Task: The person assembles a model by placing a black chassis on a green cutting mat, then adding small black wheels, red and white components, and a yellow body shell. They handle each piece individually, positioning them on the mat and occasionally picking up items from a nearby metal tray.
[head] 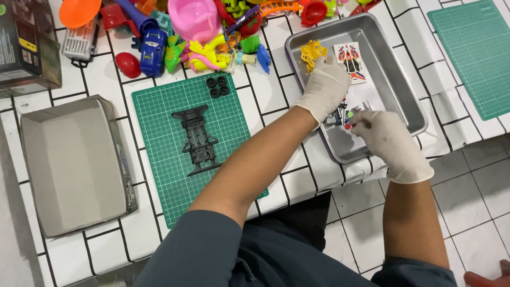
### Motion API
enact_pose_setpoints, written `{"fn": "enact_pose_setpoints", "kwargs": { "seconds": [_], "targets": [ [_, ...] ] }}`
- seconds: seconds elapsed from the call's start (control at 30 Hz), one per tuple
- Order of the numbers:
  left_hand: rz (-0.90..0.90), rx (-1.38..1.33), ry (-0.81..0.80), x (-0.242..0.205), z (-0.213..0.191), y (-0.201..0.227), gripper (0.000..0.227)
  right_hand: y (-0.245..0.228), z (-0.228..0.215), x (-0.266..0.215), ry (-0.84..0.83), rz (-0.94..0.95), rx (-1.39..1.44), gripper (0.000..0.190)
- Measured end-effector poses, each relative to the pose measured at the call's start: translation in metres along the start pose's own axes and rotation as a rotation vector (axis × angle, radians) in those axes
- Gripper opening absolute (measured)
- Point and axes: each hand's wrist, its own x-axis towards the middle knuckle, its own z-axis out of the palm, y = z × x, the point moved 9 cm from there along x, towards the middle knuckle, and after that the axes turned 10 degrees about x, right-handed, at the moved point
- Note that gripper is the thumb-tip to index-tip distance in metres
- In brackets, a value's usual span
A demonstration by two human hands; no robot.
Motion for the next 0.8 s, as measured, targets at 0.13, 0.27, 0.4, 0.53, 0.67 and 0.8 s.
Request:
{"fn": "enact_pose_setpoints", "kwargs": {
  "seconds": [0.13, 0.27, 0.4, 0.53, 0.67, 0.8],
  "targets": [
    [0.011, -0.011, -0.002, -0.004, -0.003, 0.002, 0.026, 0.015, 0.014, 0.009, 0.025, -0.020, -0.006, 0.024],
    [-0.072, 0.028, 0.091, -0.011, -0.013, -0.010, 0.023, 0.025, 0.021, 0.023, 0.079, -0.154, 0.031, 0.023],
    [-0.118, -0.003, 0.053, -0.010, -0.007, -0.016, 0.025, 0.030, 0.025, 0.029, 0.122, -0.252, -0.037, 0.019],
    [-0.095, 0.010, 0.030, -0.011, -0.009, -0.015, 0.025, 0.032, 0.025, 0.032, 0.110, -0.163, -0.067, 0.011],
    [-0.084, -0.013, 0.033, -0.009, -0.003, -0.012, 0.027, 0.022, 0.024, 0.026, 0.054, -0.145, -0.156, 0.011],
    [-0.064, -0.057, -0.014, -0.005, 0.003, -0.010, 0.030, 0.022, 0.023, 0.026, 0.064, -0.182, -0.035, 0.016]
  ]
}}
